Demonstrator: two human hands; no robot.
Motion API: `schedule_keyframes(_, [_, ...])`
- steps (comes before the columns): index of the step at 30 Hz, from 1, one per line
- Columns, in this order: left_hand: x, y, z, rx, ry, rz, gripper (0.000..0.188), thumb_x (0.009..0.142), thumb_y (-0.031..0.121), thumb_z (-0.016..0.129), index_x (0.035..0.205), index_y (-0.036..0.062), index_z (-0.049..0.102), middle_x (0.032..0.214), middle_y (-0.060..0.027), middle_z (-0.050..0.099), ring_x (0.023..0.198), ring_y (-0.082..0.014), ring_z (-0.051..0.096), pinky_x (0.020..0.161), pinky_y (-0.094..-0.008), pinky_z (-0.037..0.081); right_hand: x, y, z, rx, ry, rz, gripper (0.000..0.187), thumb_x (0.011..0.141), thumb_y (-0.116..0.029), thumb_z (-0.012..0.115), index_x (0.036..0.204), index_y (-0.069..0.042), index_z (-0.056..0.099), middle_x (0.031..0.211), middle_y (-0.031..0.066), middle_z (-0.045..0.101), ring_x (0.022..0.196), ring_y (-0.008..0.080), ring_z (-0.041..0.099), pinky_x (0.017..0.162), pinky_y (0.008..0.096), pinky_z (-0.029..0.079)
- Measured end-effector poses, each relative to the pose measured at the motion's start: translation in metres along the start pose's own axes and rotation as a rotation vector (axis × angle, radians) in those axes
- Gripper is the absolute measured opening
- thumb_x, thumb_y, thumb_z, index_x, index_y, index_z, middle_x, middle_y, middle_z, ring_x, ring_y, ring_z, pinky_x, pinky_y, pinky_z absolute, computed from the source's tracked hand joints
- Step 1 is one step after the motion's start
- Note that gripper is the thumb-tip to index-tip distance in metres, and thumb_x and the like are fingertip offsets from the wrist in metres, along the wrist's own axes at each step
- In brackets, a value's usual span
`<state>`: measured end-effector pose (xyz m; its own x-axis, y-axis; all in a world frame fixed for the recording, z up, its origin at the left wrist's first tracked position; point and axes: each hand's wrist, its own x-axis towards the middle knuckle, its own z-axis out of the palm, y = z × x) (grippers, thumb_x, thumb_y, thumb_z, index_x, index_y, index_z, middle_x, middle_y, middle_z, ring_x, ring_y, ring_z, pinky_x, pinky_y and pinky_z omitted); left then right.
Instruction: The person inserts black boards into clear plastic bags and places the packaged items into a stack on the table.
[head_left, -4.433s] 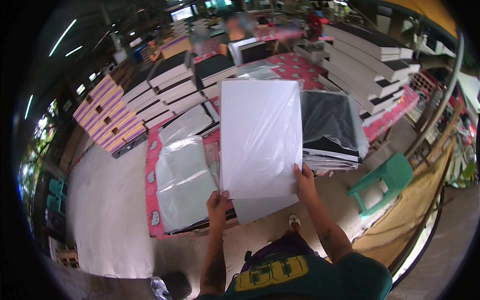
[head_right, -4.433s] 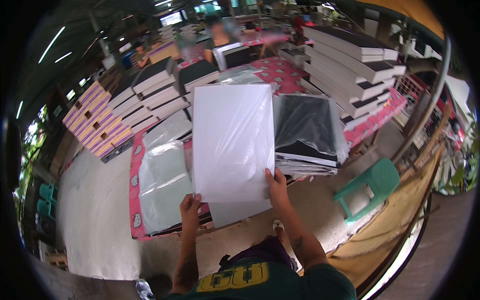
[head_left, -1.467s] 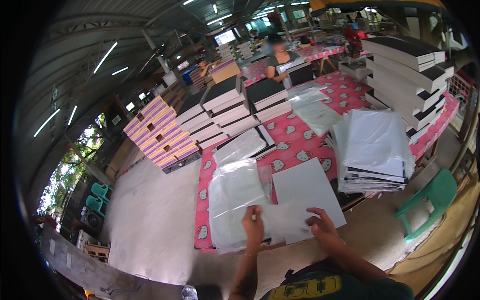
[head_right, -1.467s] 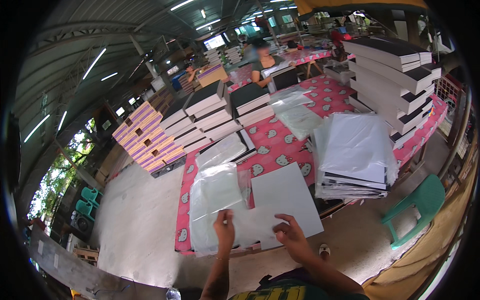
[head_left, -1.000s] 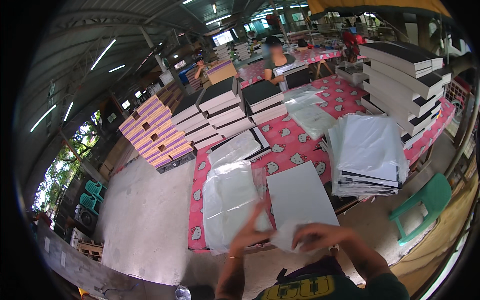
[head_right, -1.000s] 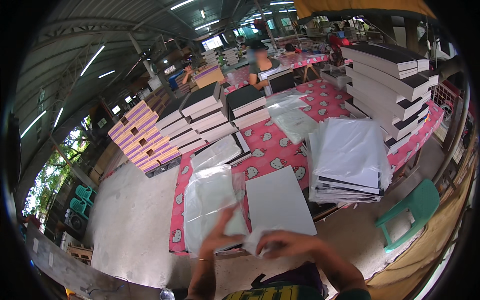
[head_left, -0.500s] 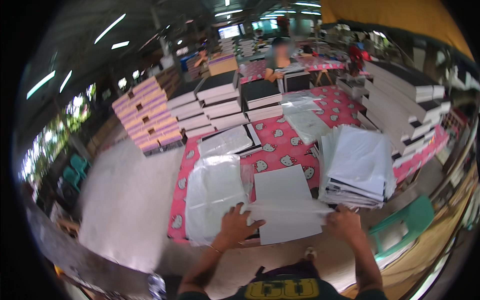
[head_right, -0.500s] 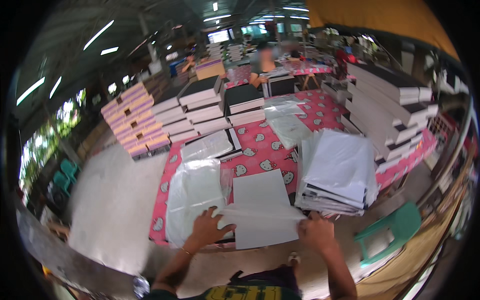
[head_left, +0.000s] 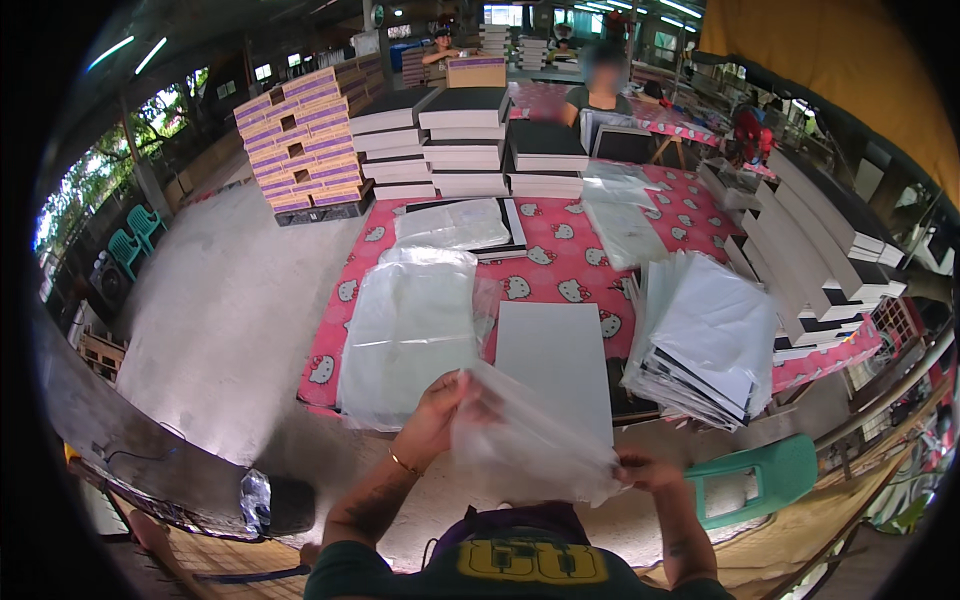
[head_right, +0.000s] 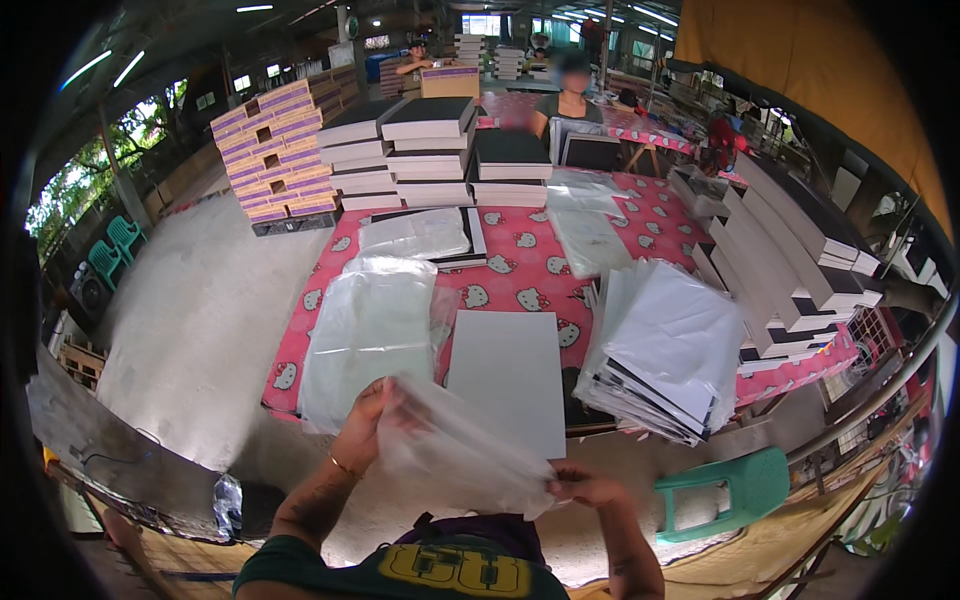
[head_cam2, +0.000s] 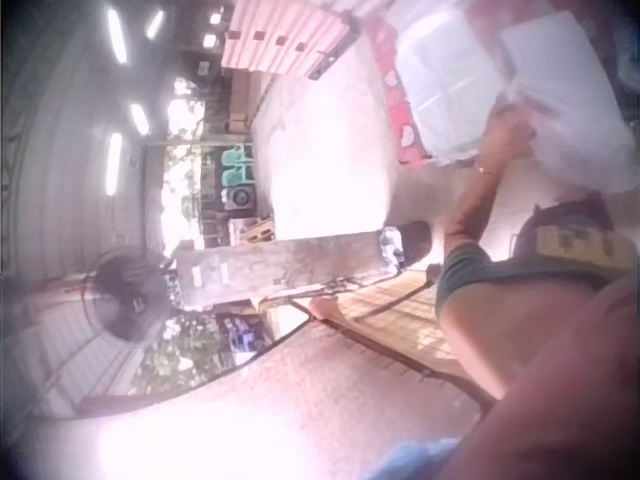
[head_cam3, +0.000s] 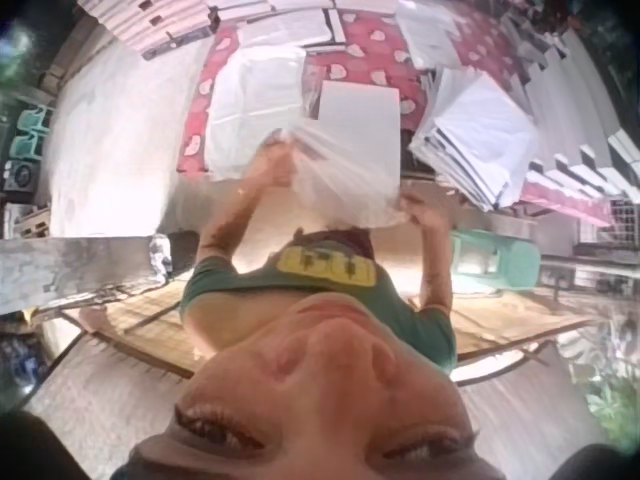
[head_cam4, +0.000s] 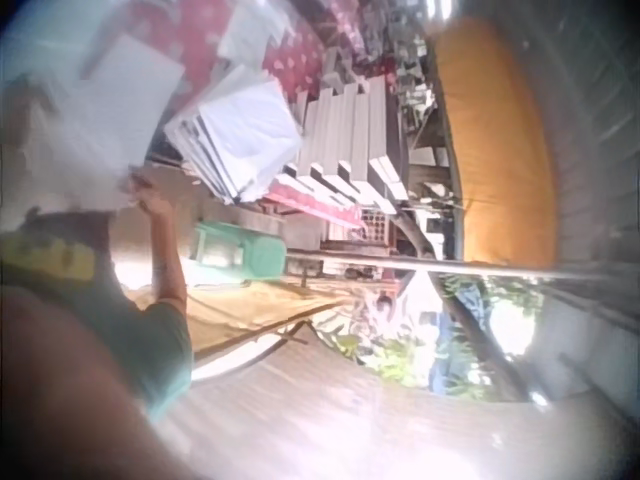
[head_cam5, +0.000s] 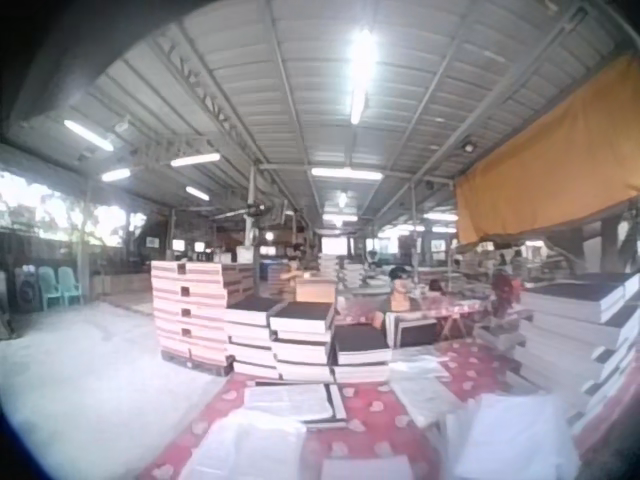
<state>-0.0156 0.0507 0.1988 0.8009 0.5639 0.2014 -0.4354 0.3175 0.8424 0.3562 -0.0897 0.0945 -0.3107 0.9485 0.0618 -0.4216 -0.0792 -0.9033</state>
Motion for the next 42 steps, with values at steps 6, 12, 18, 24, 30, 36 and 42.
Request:
schedule_keyframes(6, [-0.022,-0.031,-0.006,0.271,-0.244,-0.329,0.038,0.098,0.034,0.051,0.108,-0.0006,0.062,0.097,-0.0052,0.064,0.087,-0.0183,0.062,0.083,-0.0329,0.050,0.017,-0.038,0.032,0.114,0.045,0.125,0.042,0.096,-0.040,0.047,0.112,-0.003,0.059,0.104,0.0130,0.063,0.089,0.0269,0.063,0.083,0.0442,0.052])
schedule_keyframes(12, [-0.012,-0.020,-0.023,0.701,-0.037,-0.719,0.035,0.094,0.031,0.058,0.106,-0.0011,0.066,0.091,-0.0050,0.061,0.086,-0.0210,0.061,0.080,-0.0340,0.049,-0.005,-0.003,0.021,0.243,0.149,0.052,0.029,0.091,-0.023,0.058,0.114,-0.005,0.059,0.103,0.0100,0.062,0.086,0.0232,0.062,0.085,0.0397,0.051])
schedule_keyframes(18, [-0.050,-0.052,-0.032,0.237,-0.037,-0.277,0.024,0.087,0.017,0.062,0.099,-0.0036,0.066,0.101,-0.0111,0.066,0.082,-0.0168,0.061,0.080,-0.0293,0.048,-0.030,0.026,0.001,0.518,0.604,0.007,0.036,0.085,-0.019,0.060,0.119,-0.004,0.057,0.102,0.0127,0.061,0.089,0.0275,0.061,0.085,0.0449,0.049])
schedule_keyframes(24, [-0.073,-0.113,-0.046,0.101,0.385,-0.241,0.018,0.084,0.006,0.060,0.100,-0.0009,0.065,0.100,-0.0070,0.062,0.081,-0.0147,0.059,0.071,-0.0285,0.047,-0.047,0.047,-0.020,0.335,0.318,0.171,0.046,0.081,-0.005,0.058,0.126,-0.002,0.051,0.104,0.0145,0.062,0.087,0.0248,0.061,0.081,0.0363,0.050])
schedule_keyframes(30, [-0.060,-0.189,-0.034,0.886,0.936,-0.191,0.038,0.085,0.006,0.055,0.122,-0.0009,0.054,0.085,-0.0070,0.061,0.069,-0.0129,0.055,0.061,-0.0289,0.043,-0.001,0.109,0.025,-0.734,0.942,0.123,0.050,0.084,0.000,0.051,0.133,-0.003,0.045,0.082,0.0096,0.056,0.069,0.0156,0.055,0.058,0.0302,0.050])
schedule_keyframes(36, [-0.053,-0.188,-0.022,1.128,0.827,-0.135,0.037,0.085,0.001,0.058,0.122,0.0007,0.053,0.082,-0.0103,0.067,0.064,-0.0150,0.058,0.060,-0.0307,0.047,0.015,0.115,0.027,-0.716,1.044,-0.004,0.045,0.084,0.002,0.054,0.129,-0.004,0.052,0.086,0.0105,0.061,0.070,0.0158,0.059,0.061,0.0301,0.050])
schedule_keyframes(42, [-0.055,-0.106,-0.008,0.295,0.727,0.081,0.035,0.080,-0.006,0.061,0.113,0.0025,0.055,0.096,-0.0105,0.065,0.083,-0.0133,0.061,0.074,-0.0278,0.050,-0.022,0.050,0.014,-0.233,0.700,0.091,0.041,0.083,-0.004,0.062,0.124,-0.006,0.054,0.090,0.0086,0.064,0.085,0.0173,0.062,0.075,0.0283,0.050])
